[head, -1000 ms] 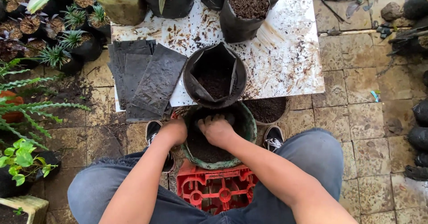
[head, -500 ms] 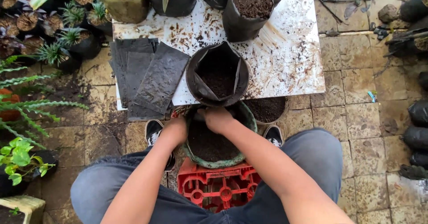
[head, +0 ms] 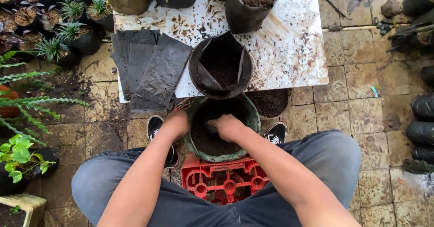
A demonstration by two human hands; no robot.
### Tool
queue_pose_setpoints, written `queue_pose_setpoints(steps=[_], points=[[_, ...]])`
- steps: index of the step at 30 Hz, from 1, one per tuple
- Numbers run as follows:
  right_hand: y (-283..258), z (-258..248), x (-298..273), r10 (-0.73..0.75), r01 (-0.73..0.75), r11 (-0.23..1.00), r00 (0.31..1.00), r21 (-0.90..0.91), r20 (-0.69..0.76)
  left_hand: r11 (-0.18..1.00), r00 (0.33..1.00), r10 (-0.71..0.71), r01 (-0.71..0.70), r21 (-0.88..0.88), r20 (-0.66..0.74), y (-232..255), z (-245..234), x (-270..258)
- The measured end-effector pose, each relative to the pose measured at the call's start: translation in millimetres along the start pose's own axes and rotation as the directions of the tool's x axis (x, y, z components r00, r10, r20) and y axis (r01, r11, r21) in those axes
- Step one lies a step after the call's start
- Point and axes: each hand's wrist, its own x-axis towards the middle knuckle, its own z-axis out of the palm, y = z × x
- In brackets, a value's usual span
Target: The person fills black plastic nursery bags with soil using a small trowel. They scoop soil from a large green bucket and pour it into the bags, which are placed on a white table. The person repeatedly fills and adjusts the bags with soil.
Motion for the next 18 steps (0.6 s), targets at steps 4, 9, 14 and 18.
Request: queue_pose_setpoints(steps=[4,9,14,18], points=[[-2,35,-18,0.031,-0.030,0.999,1.000,0.029,-0.001,0.999,0.999,0.041,-0.040,-0.031,0.006,1,-3,-6],[0,-1,-46,0.077,-0.073,0.993,0.996,0.097,-0.039,0.997,0.994,0.014,-0.022,0.077,0.109,0,-4,5],[15,-17,-33,0.043,-0.129,0.923,0.970,-0.362,-0.237,0.998,0.989,-0.049,0.043,0.047,0.137,12,-14,-5],[32,42,-14,0.247,-0.331,0.924,0.899,-0.191,-0.361,0.993,0.983,-0.112,0.116,-0.023,0.145,16,-5,7]])
